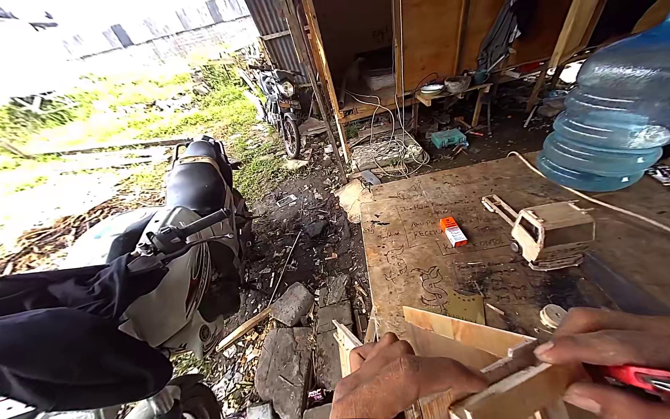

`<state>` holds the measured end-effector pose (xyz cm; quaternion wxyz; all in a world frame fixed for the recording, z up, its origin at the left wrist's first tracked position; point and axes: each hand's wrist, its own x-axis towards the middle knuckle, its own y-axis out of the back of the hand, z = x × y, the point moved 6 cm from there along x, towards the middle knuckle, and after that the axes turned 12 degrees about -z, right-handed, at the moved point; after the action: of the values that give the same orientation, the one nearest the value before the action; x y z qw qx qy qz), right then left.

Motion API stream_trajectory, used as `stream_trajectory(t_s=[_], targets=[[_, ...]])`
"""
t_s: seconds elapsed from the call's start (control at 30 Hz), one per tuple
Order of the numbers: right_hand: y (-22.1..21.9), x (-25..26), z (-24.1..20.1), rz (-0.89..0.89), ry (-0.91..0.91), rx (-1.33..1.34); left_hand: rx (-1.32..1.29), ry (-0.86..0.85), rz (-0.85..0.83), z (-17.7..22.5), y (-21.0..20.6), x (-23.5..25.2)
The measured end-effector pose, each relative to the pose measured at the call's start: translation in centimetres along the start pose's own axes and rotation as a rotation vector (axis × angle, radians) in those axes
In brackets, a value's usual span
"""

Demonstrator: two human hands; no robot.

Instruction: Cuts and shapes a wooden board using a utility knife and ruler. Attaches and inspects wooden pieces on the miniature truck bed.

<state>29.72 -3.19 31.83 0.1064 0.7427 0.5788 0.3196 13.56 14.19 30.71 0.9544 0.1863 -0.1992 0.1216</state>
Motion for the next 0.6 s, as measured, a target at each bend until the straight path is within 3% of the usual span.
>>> stream_trajectory(t_s=[0.6], targets=[[-2.4, -1.9, 4.9, 0.155, -0.101, 0.123, 0.371, 0.134, 0.047, 1.2, -2.1, 0.5]])
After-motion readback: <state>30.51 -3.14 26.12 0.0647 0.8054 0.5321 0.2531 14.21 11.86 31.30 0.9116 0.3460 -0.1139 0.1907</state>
